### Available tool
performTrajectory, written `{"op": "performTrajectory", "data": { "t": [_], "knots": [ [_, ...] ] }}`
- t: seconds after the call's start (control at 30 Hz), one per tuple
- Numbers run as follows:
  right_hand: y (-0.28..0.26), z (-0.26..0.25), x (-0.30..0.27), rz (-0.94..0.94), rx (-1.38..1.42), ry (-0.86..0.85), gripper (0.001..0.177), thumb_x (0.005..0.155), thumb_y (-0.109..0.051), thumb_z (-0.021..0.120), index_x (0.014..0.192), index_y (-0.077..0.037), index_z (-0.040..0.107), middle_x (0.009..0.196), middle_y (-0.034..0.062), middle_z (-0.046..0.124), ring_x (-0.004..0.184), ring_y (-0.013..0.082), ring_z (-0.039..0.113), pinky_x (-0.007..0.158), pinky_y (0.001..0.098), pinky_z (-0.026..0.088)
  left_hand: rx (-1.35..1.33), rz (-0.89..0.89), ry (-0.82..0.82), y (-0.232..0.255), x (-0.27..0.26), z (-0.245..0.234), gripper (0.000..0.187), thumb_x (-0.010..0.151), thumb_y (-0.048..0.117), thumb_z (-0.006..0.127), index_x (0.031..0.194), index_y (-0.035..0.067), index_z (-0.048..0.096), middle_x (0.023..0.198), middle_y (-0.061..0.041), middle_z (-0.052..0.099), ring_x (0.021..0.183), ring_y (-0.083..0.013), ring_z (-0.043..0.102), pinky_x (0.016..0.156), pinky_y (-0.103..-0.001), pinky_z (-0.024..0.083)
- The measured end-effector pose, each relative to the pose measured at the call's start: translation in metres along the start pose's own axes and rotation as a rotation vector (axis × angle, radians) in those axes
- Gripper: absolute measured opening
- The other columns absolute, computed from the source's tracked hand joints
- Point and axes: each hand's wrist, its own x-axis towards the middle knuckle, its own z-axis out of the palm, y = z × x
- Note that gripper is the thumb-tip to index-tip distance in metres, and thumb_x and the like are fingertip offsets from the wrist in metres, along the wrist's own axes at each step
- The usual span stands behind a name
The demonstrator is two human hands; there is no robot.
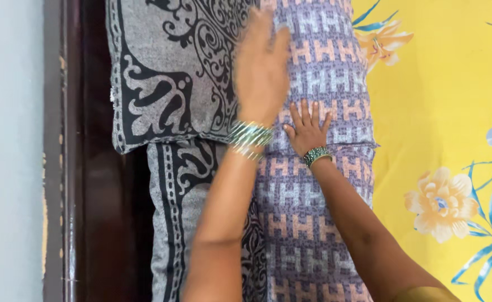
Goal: The person arranges several patterned pillows on a bed with a yellow floral sheet. They repeatedly pick up, reposition, and smooth the pillows, then smooth the bedsheet. The person handles the pillows one at a time and adjusts their placement multiple times.
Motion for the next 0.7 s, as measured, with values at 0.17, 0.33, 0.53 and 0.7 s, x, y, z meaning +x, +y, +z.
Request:
{"op": "performTrajectory", "data": {
  "t": [0.17,0.33,0.53,0.7],
  "knots": [
    [0.013,0.022,0.004,0.011,-0.042,0.008,0.068,0.101,-0.057,0.034,0.162,-0.031,0.021,0.171,0.0045,0.013,0.157,0.0335,0.002,0.118,0.0684,-0.007,-0.024,-0.178,-0.377,-0.03,-0.046,0.126,0.08,0.083,0.051,0.067,0.149,0.011,0.047,0.157,-0.022,0.033,0.149,-0.0442,0.019,0.124,-0.056,0.015],
    [0.02,0.036,-0.002,-0.007,-0.017,0.055,0.068,0.102,-0.055,0.037,0.163,-0.028,0.023,0.171,0.0066,0.014,0.157,0.0349,0.003,0.118,0.0694,-0.006,-0.29,-0.4,0.093,-0.045,-0.148,0.186,0.092,0.105,0.064,0.036,0.152,-0.01,0.008,0.167,-0.027,0.021,0.156,-0.0476,0.022,0.128,-0.057,0.016],
    [0.003,0.001,-0.008,-0.037,-0.034,0.102,0.067,0.098,-0.048,0.047,0.159,-0.024,0.033,0.166,0.0118,0.027,0.154,0.0383,0.014,0.116,0.0712,-0.001,-0.025,-0.666,-0.215,0.013,-0.198,0.207,0.095,0.093,0.066,0.054,0.16,0.007,0.026,0.164,-0.024,0.026,0.144,-0.0526,0.033,0.116,-0.063,0.029],
    [-0.014,-0.05,0.049,0.086,-0.068,-0.188,0.045,0.117,-0.041,0.032,0.154,-0.026,0.054,0.144,0.0051,0.065,0.135,0.0202,0.062,0.129,0.0463,0.029,-0.024,-0.654,-0.236,0.004,-0.199,0.204,0.094,0.095,0.066,0.052,0.164,0.009,0.021,0.166,-0.024,0.027,0.141,-0.0533,0.037,0.114,-0.065,0.032]
  ]
}}
